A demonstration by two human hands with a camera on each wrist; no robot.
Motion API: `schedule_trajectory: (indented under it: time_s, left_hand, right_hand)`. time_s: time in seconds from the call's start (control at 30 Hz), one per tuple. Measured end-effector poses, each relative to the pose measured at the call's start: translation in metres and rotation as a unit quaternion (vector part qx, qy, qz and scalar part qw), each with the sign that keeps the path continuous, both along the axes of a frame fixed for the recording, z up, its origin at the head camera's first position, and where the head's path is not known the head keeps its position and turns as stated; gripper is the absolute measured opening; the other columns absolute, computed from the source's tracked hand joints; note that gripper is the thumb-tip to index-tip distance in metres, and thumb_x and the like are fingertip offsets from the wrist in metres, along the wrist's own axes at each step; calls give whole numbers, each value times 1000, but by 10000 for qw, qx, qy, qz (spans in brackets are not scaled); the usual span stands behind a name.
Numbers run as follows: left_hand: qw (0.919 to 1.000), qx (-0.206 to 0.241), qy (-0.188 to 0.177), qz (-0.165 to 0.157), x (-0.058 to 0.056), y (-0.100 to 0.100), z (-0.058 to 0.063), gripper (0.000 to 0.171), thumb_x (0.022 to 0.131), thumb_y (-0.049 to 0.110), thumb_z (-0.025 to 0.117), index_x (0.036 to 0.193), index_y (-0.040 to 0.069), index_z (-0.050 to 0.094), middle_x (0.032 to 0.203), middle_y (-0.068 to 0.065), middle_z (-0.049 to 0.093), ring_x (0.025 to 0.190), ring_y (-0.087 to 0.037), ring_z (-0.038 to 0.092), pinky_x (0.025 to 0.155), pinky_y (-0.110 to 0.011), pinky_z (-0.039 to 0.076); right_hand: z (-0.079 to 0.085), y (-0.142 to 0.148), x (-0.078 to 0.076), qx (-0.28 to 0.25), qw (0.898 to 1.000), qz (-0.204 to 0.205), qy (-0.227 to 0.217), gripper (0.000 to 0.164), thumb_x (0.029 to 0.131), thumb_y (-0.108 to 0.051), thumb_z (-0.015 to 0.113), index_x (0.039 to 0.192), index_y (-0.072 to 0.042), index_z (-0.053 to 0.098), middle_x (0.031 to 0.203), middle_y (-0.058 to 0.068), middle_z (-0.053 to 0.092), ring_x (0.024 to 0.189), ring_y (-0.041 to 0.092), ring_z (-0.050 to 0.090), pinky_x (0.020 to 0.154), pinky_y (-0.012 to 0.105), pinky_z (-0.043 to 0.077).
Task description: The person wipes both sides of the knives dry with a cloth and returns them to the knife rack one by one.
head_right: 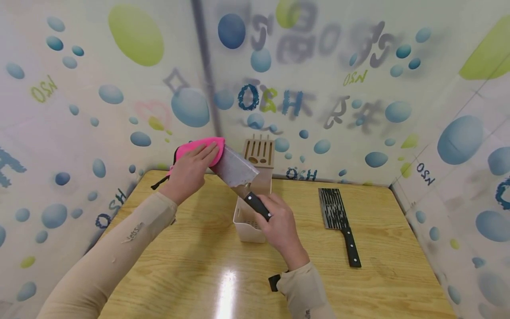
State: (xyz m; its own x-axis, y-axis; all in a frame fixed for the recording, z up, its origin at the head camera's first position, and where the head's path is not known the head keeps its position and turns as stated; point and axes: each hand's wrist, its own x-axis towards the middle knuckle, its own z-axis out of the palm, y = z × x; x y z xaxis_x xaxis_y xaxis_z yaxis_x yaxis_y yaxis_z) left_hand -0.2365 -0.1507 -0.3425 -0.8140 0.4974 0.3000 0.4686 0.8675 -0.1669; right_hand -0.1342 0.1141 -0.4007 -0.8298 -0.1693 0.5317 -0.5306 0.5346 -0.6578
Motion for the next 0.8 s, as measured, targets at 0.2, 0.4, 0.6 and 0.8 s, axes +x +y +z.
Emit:
schedule_trajectory:
  time_s: [0.2, 0.4, 0.6, 0.8]
  left_hand:
    - [9999, -106, -56, 33, 3, 2, -1, 62, 97, -3, 62, 156, 3, 43, 162, -13, 43, 147, -34, 43, 122, -46, 36]
    - [9999, -129, -41, -21, 7, 4, -3, 66, 95, 0, 68, 157, 3, 43, 162, -12, 42, 147, -34, 44, 119, -47, 40]
    - [9998, -124, 46, -153, 11, 7, -4, 67, 94, 1, 69, 156, 3, 44, 162, -12, 42, 147, -35, 44, 119, -47, 40]
    - [9995, -164, 110, -236, 13, 12, -6, 65, 95, 0, 67, 156, 5, 44, 161, -11, 44, 146, -34, 45, 119, -46, 40]
  right_hand:
    - [-1, 1, -1, -40, 10000, -22, 37, 33, 87, -1, 80, 119, 0, 75, 100, 12, 68, 82, 20, 60, 67, 33, 54]
    - [-2, 2, -1, -52, 9999, -54, 102, 33, 87, -2, 79, 120, 1, 74, 100, 13, 69, 81, 20, 60, 67, 32, 54]
    - [-2, 2, -2, -62, 9999, -72, 79, 33, 88, -3, 79, 120, 3, 74, 101, 14, 68, 81, 21, 60, 65, 32, 53]
    - [-3, 2, -2, -57, 9999, -110, 115, 33, 87, -1, 79, 119, 3, 74, 99, 14, 68, 80, 22, 59, 65, 32, 52]
